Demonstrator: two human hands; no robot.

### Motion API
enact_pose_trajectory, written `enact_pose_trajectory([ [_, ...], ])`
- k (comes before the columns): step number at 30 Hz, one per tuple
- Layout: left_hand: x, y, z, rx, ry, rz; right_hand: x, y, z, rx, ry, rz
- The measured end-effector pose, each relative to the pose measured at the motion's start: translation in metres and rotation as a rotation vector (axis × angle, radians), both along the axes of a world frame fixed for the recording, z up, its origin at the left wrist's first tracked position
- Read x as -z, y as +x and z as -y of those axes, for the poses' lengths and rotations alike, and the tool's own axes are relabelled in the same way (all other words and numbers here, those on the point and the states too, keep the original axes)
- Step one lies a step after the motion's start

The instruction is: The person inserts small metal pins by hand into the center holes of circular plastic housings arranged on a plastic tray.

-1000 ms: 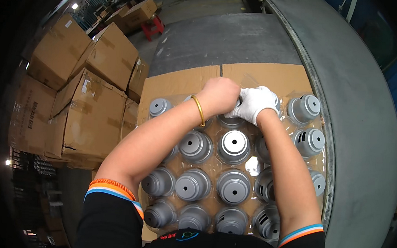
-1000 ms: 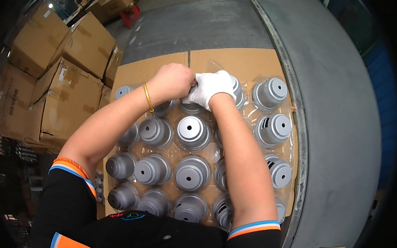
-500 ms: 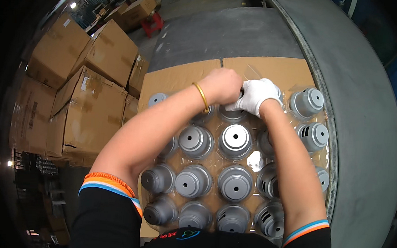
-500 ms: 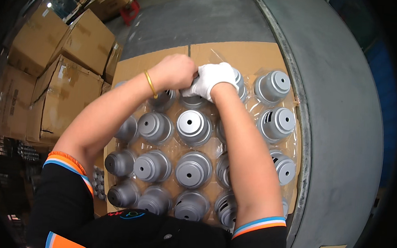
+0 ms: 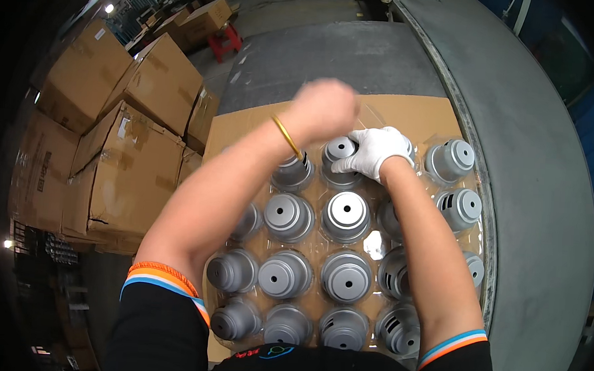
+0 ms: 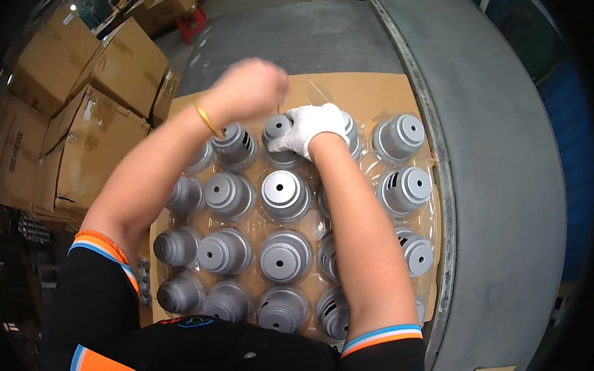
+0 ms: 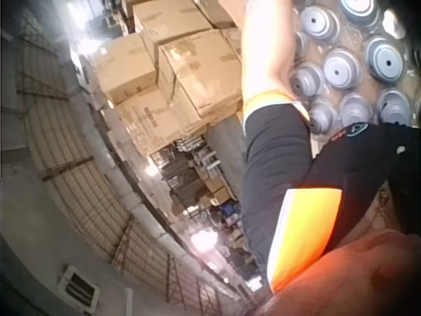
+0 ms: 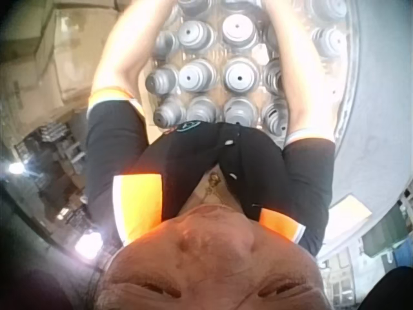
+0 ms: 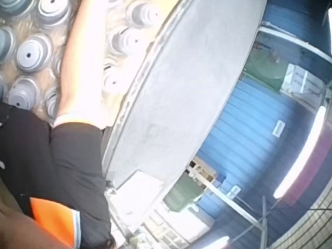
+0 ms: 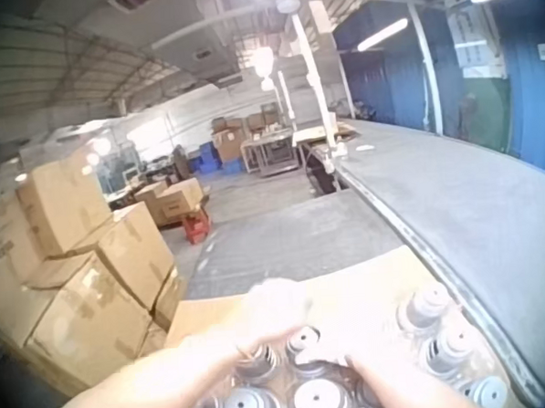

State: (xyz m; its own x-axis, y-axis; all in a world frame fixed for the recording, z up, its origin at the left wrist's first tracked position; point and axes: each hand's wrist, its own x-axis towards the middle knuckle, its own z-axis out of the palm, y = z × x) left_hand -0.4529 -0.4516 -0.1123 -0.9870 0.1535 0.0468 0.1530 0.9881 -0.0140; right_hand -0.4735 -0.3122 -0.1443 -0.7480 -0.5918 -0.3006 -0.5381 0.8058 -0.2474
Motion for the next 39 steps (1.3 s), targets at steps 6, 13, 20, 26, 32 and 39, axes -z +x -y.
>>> enact_pose_trajectory([
  [6,-0.072,0.043,0.035,0.022,0.325,-0.304,0.012,-0.006,-0.007,-0.04,-0.056,-0.06],
  [13,-0.024,0.114,0.074,-0.202,0.52,-0.22,0.008,-0.007,0.005,-0.001,-0.043,0.04],
  [20,-0.022,0.138,0.089,-0.265,0.572,-0.223,0.023,-0.011,0.006,0.114,-0.179,0.011],
  [26,-0.016,0.149,0.092,-0.232,0.614,-0.268,0.059,-0.025,0.01,0.337,-0.45,-0.096],
  [32,-0.014,0.159,0.095,-0.239,0.614,-0.262,0.055,-0.019,-0.006,0.194,-0.906,-0.088],
  [39,-0.015,0.154,0.086,-0.294,0.718,-0.153,0.032,-0.003,-0.024,0.159,-0.751,-0.417],
])
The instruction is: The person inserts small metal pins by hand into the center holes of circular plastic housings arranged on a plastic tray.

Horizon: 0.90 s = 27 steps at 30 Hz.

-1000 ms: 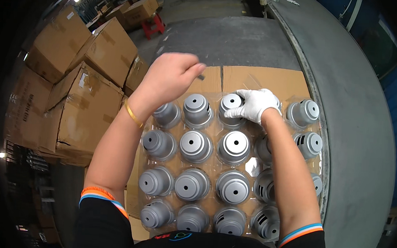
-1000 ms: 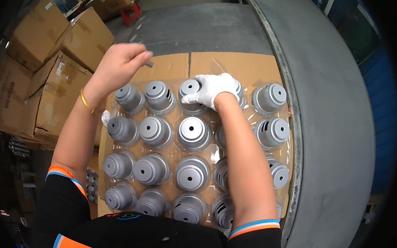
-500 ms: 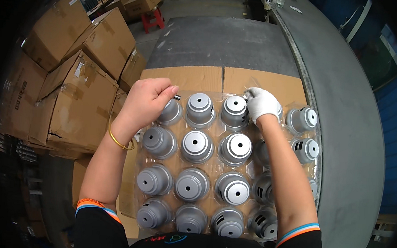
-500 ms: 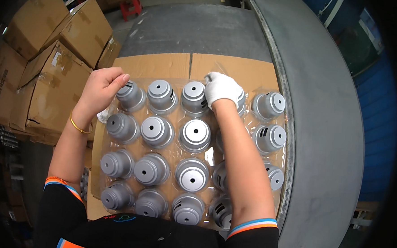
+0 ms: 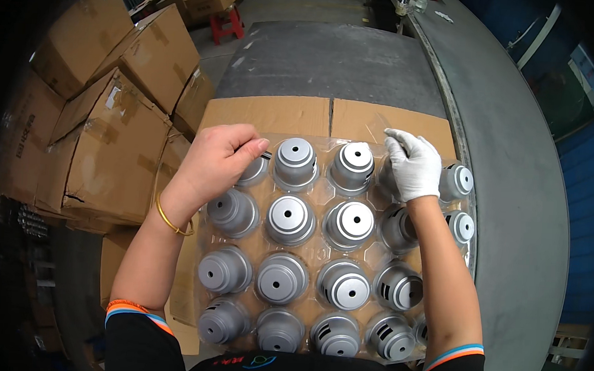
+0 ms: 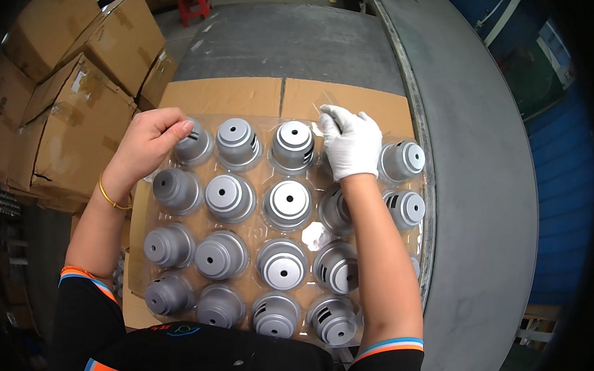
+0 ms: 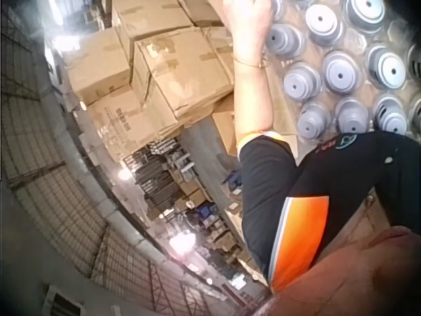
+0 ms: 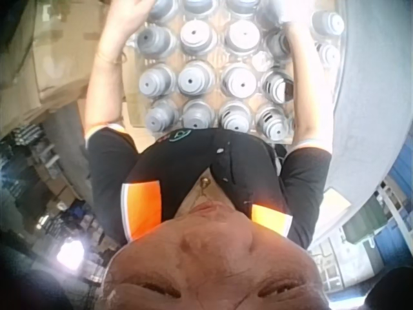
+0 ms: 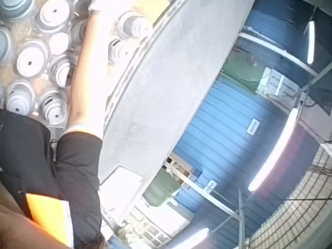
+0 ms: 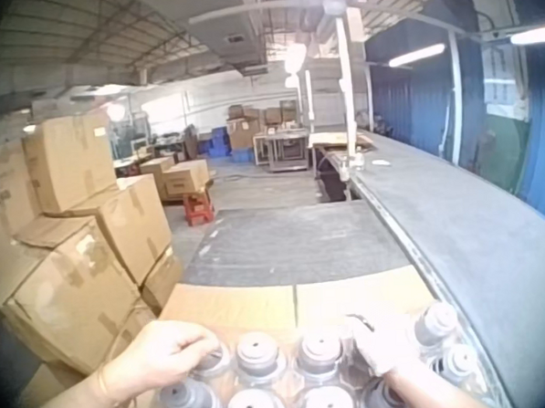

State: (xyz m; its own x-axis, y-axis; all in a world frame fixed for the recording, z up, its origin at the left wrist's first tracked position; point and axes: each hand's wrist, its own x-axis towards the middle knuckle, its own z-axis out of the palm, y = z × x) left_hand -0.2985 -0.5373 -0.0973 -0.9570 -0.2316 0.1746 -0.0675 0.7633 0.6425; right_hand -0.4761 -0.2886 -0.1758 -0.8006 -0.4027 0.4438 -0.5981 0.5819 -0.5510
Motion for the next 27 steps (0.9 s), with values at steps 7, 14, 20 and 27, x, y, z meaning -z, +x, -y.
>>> enact_pose_trajectory([
  [7,0.008,-0.017,-0.01,0.069,0.063,-0.022,-0.007,0.013,0.013,-0.329,0.245,-0.267],
  [14,0.015,-0.036,-0.022,0.113,0.065,0.037,-0.007,0.002,-0.016,-0.404,0.095,0.038],
  [20,0.039,-0.068,-0.036,0.201,0.123,-0.073,-0.015,0.003,-0.007,-0.248,0.054,0.064],
  [27,0.046,-0.104,-0.062,0.107,0.196,0.087,0.008,0.005,0.006,-0.211,0.412,-0.032],
])
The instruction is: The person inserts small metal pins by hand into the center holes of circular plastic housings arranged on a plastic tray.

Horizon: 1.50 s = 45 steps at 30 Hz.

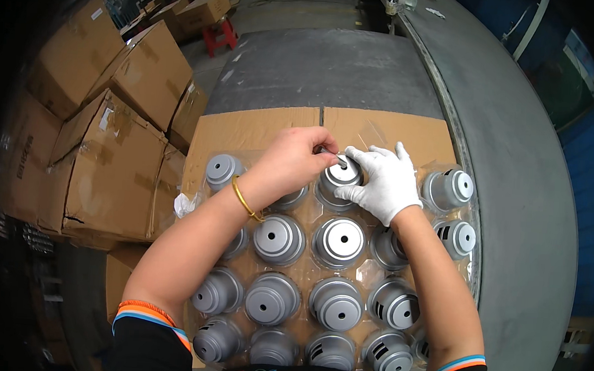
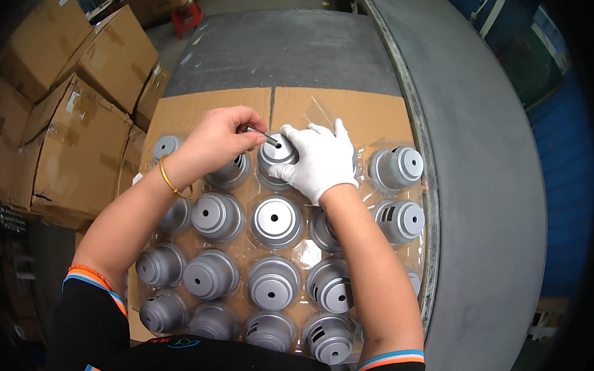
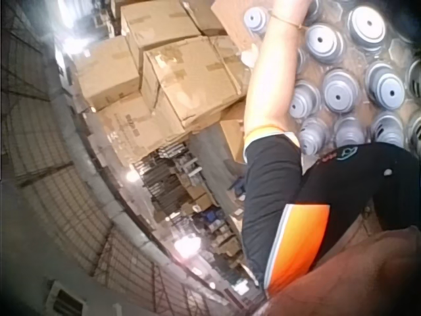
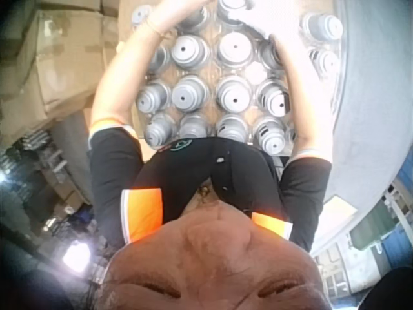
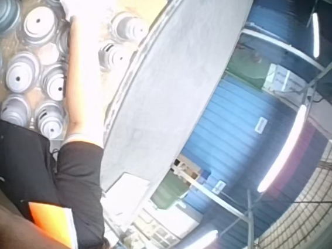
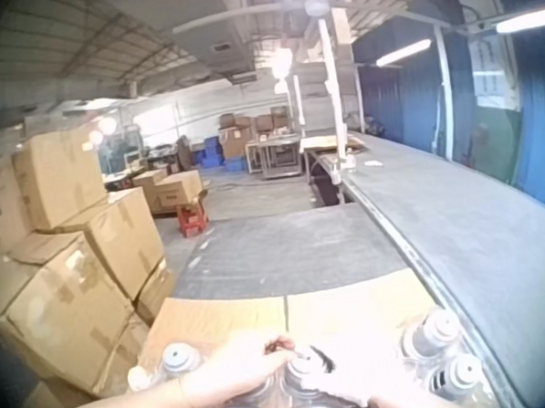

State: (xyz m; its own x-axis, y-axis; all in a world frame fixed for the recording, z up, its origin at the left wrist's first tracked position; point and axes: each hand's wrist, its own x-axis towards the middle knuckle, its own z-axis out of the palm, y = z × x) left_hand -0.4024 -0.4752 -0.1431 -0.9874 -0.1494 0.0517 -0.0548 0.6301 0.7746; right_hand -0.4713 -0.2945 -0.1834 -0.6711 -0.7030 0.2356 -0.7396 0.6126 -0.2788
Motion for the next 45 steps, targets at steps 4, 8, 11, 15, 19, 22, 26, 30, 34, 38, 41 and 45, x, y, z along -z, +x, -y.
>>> enact_pose_trajectory([
  [4,0.004,-0.007,-0.003,0.01,-0.057,-0.005,-0.001,-0.002,0.002,0.015,0.028,0.064],
  [8,0.009,-0.011,-0.005,0.01,-0.123,-0.006,-0.001,-0.003,0.002,0.009,0.037,0.07],
  [11,0.013,-0.014,-0.008,0.053,-0.256,-0.068,-0.005,-0.002,0.004,0.011,0.047,0.091],
  [15,0.011,-0.019,-0.021,0.207,-0.716,-0.208,-0.015,-0.004,0.013,0.038,0.205,0.203],
  [19,0.007,-0.034,-0.036,0.166,-0.738,-0.049,-0.025,-0.006,0.015,0.063,0.278,0.282],
  [22,0.011,-0.042,-0.023,0.196,-0.638,-0.046,-0.024,-0.006,0.016,0.054,0.237,0.295],
  [26,0.026,-0.029,-0.03,0.162,-0.697,-0.182,-0.021,-0.008,0.014,0.077,0.246,0.268],
  [30,0.03,-0.03,-0.021,0.16,-0.565,-0.254,-0.018,-0.004,0.013,0.043,0.223,0.282],
  [34,0.033,-0.035,-0.024,0.109,-0.512,-0.182,-0.019,-0.007,0.013,0.073,0.215,0.29],
  [38,0.044,-0.028,-0.029,0.118,-0.622,-0.208,-0.019,-0.008,0.013,0.084,0.249,0.308],
  [41,0.042,-0.035,-0.022,0.132,-0.527,-0.179,-0.022,-0.01,0.014,0.075,0.247,0.31],
  [45,0.038,-0.033,-0.022,0.144,-0.457,-0.08,-0.024,-0.01,0.014,0.077,0.287,0.352],
])
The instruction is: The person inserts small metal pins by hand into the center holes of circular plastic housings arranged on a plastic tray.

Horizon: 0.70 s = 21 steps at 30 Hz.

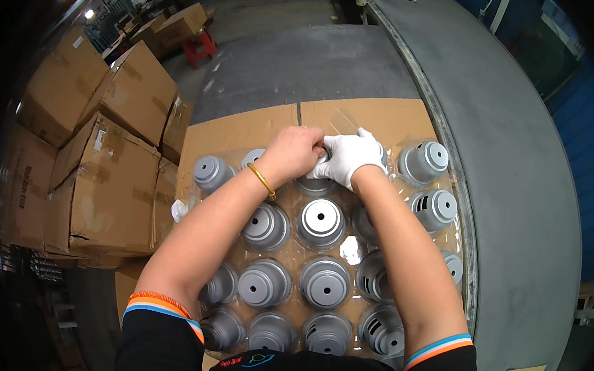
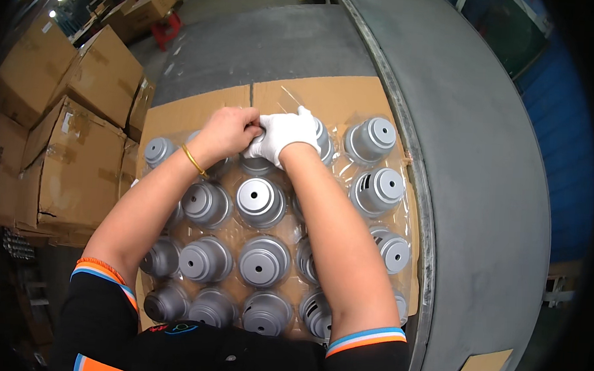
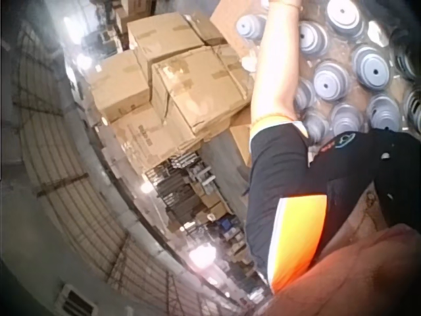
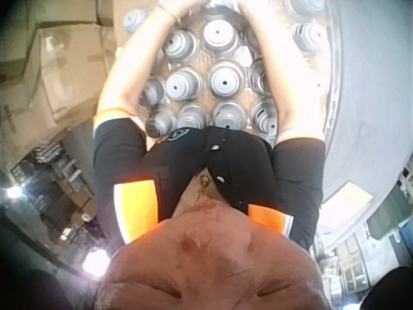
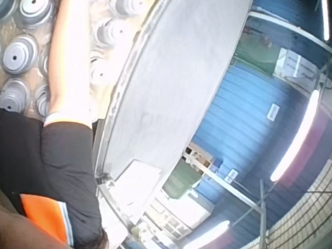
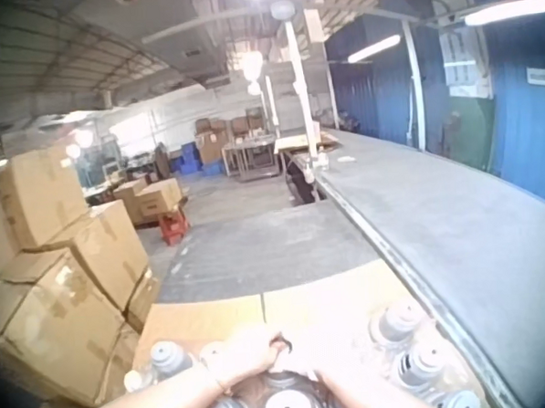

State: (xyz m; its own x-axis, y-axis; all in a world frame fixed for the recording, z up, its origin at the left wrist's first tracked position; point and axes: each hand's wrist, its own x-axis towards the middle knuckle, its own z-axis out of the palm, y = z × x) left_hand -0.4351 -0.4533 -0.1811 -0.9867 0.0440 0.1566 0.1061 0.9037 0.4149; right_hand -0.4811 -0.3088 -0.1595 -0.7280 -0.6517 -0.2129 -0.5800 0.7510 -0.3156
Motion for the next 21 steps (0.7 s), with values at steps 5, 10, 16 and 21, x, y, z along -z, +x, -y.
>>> enact_pose_trajectory([
  [5,-0.003,0.004,0.011,-0.048,0.276,0.128,0.003,0.0,-0.004,0.001,-0.041,-0.007],
  [10,-0.046,0.009,0.009,-0.086,0.18,-0.378,-0.004,0.007,-0.004,-0.015,-0.017,-0.063],
  [16,-0.077,0.046,0.008,-0.095,0.812,-0.097,0.009,0.005,-0.013,-0.033,-0.095,-0.095],
  [21,-0.054,0.098,0.006,-0.159,1.093,0.123,0.006,0.022,-0.038,-0.141,-0.653,-0.22],
])
